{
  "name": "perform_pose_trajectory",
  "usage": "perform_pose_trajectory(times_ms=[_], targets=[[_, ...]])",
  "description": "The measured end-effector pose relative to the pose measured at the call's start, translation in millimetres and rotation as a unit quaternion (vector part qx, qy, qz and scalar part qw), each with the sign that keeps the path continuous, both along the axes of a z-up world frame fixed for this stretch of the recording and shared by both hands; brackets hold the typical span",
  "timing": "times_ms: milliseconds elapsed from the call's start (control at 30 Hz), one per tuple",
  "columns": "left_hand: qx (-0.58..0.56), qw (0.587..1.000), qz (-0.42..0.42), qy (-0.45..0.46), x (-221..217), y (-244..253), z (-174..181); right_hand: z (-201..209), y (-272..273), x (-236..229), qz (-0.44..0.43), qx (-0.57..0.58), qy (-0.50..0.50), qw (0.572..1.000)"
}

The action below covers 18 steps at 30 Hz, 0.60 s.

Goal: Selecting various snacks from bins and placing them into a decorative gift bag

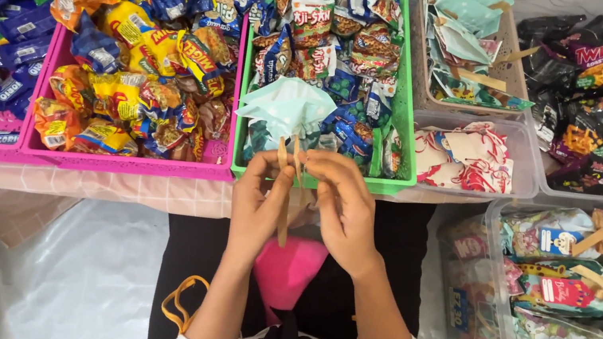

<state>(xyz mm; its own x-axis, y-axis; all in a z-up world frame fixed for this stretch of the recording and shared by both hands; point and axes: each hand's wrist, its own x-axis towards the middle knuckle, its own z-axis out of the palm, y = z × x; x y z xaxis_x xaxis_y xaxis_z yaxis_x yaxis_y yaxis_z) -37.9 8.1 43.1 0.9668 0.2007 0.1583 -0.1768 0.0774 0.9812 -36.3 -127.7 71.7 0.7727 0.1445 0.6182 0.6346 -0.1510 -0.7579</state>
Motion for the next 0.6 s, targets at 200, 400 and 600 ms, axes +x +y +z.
perform_pose_trajectory(times_ms=[200, 400, 600], targets=[[-0.033, 0.999, 0.012, 0.009, 2, -3, -12, 5, -5, 0, -0.019, -0.016, -0.05, 0.998], [-0.019, 1.0, 0.009, 0.005, 0, -3, 0, 1, -5, 3, -0.025, -0.04, -0.069, 0.996], [-0.015, 1.0, 0.007, -0.001, 0, -3, 7, 0, 5, 10, -0.003, -0.071, -0.081, 0.994]])
